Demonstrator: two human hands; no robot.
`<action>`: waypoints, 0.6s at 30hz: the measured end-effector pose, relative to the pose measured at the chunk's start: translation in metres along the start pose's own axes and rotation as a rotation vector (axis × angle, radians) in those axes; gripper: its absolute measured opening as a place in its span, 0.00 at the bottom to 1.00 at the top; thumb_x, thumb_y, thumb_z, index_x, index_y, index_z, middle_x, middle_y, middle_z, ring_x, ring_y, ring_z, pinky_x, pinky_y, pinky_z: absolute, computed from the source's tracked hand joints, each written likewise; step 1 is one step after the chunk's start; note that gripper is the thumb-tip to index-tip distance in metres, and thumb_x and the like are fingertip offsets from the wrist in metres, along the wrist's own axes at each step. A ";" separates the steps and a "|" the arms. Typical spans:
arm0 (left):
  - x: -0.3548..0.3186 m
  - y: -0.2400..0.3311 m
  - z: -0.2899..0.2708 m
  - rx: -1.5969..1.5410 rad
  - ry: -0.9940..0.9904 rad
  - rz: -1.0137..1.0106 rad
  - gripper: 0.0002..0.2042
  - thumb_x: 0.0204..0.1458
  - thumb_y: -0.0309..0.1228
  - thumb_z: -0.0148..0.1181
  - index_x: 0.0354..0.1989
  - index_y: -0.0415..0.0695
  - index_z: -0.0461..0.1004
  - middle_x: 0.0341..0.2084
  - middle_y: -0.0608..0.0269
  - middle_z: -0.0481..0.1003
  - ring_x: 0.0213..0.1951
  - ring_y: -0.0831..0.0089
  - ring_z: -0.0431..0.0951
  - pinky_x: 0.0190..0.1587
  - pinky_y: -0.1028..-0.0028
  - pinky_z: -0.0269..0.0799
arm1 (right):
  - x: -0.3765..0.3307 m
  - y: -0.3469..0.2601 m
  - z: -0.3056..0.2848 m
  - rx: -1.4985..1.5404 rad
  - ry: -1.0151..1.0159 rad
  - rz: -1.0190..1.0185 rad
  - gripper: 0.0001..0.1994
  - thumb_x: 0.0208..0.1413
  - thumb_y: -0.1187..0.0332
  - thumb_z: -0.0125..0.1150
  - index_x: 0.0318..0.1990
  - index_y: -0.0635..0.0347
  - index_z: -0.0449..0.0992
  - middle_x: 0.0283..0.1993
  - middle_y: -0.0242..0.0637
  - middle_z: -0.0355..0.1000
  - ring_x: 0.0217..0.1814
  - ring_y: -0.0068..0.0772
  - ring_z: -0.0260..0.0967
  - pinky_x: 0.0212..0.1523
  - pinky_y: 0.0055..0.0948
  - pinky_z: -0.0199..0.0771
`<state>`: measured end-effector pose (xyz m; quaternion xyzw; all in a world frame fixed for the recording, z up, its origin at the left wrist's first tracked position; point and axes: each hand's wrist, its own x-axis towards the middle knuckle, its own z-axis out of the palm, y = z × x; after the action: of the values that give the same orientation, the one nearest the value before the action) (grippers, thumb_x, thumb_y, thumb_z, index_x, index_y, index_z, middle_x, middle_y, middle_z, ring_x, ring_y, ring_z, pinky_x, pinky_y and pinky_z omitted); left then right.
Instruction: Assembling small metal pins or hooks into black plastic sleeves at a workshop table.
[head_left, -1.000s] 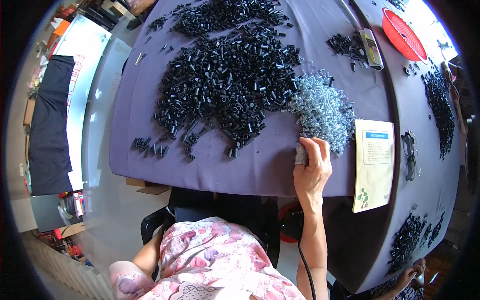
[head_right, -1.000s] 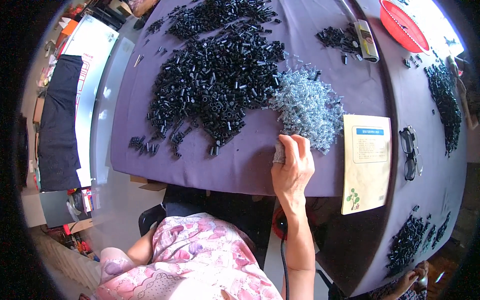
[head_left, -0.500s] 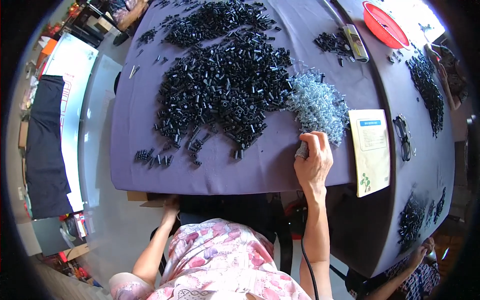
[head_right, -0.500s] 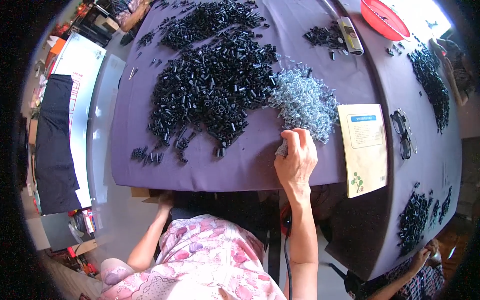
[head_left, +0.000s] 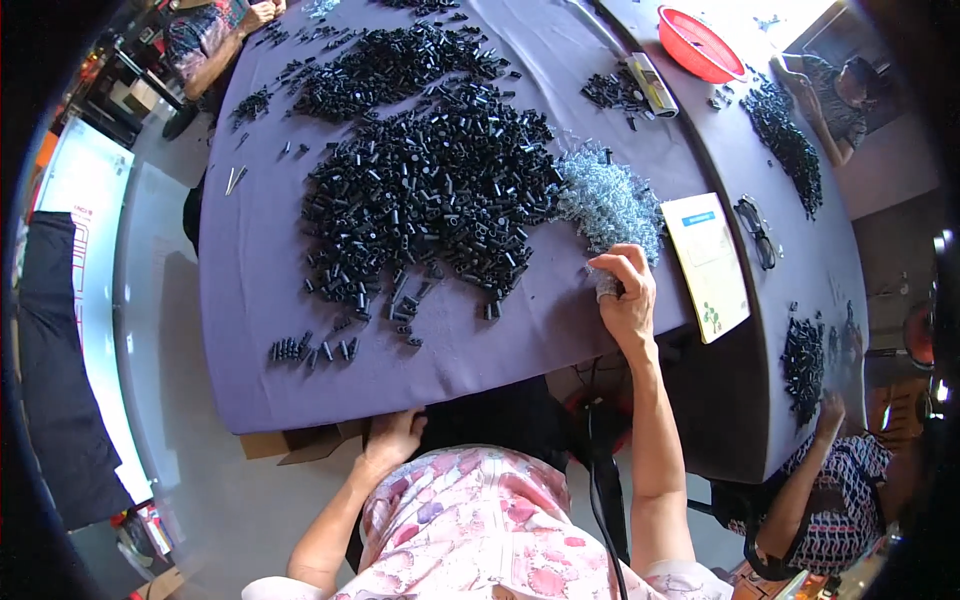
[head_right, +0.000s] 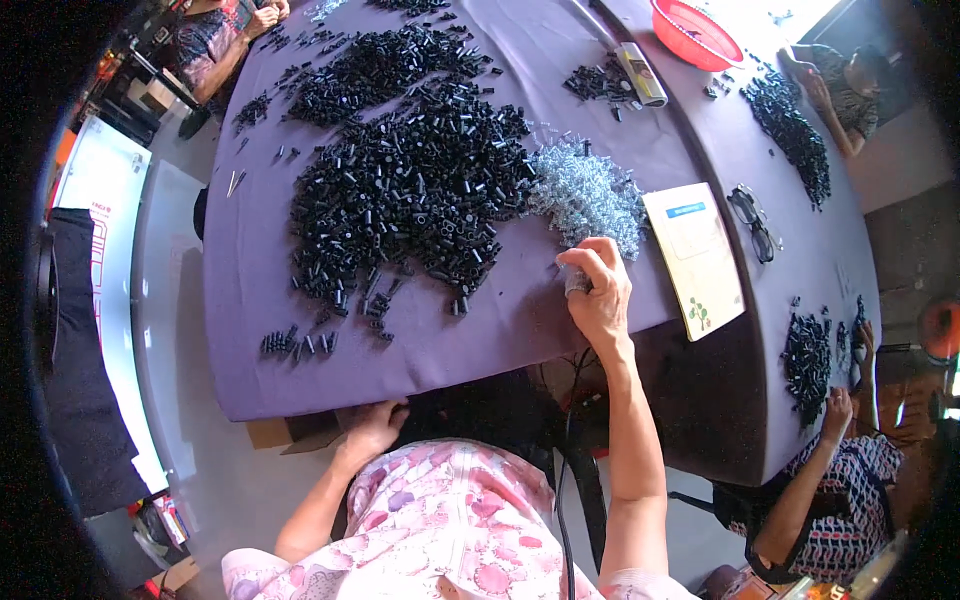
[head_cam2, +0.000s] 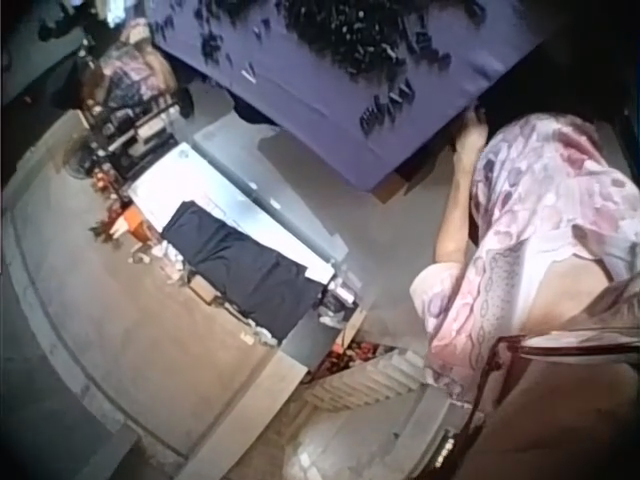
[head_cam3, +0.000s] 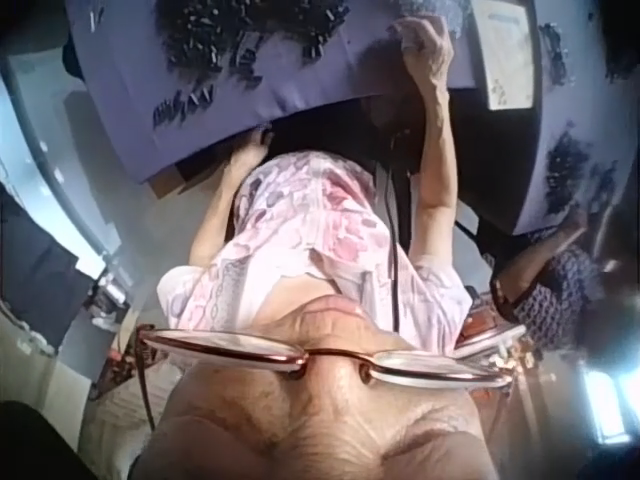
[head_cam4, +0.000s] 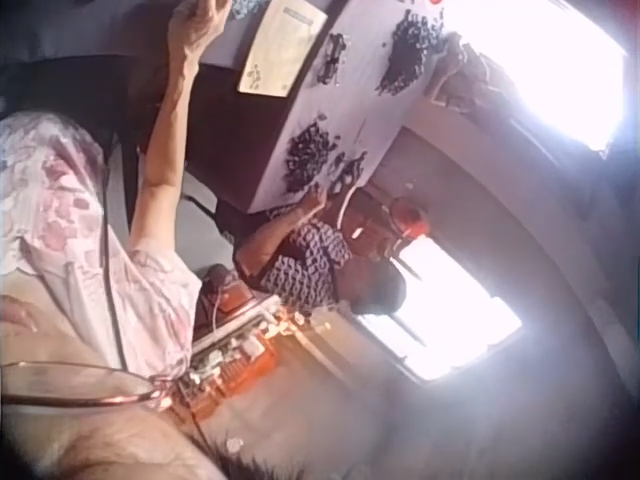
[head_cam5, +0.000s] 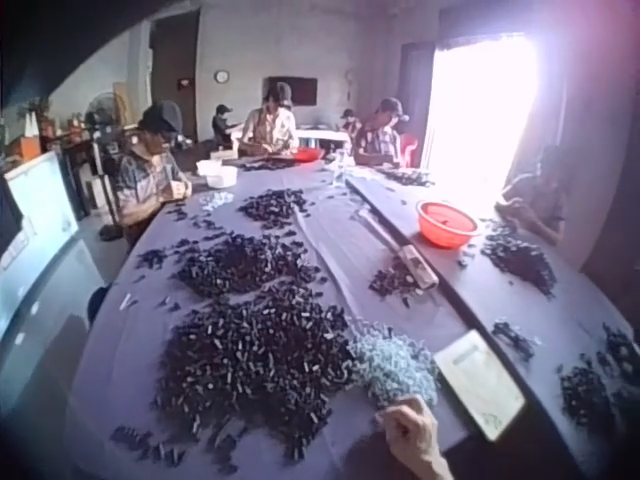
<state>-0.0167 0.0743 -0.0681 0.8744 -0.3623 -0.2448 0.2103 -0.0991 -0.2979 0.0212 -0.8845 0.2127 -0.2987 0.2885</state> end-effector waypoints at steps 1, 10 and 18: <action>-0.001 0.003 0.000 -0.092 -0.090 -0.016 0.11 0.48 0.33 0.59 0.39 0.43 0.74 0.37 0.49 0.75 0.41 0.51 0.73 0.45 0.59 0.67 | 0.000 0.001 0.001 0.006 0.030 -0.018 0.20 0.30 0.87 0.53 0.34 0.56 0.75 0.38 0.38 0.68 0.40 0.45 0.70 0.40 0.35 0.71; 0.002 0.050 -0.039 -0.244 -0.294 0.321 0.12 0.50 0.32 0.54 0.38 0.37 0.73 0.36 0.46 0.75 0.40 0.52 0.76 0.43 0.63 0.72 | -0.009 -0.003 0.006 -0.177 -0.007 -0.046 0.16 0.31 0.83 0.57 0.33 0.58 0.72 0.34 0.39 0.68 0.39 0.46 0.67 0.41 0.37 0.68; 0.007 0.068 -0.046 -0.310 -0.255 0.292 0.11 0.51 0.30 0.54 0.38 0.36 0.72 0.35 0.48 0.75 0.39 0.53 0.76 0.43 0.63 0.71 | -0.003 -0.002 0.016 -0.211 -0.038 0.053 0.12 0.38 0.80 0.60 0.34 0.59 0.72 0.35 0.40 0.69 0.38 0.46 0.69 0.40 0.38 0.69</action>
<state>-0.0223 0.0340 0.0034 0.7322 -0.4665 -0.3726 0.3277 -0.0907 -0.2889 0.0108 -0.9095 0.2606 -0.2504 0.2056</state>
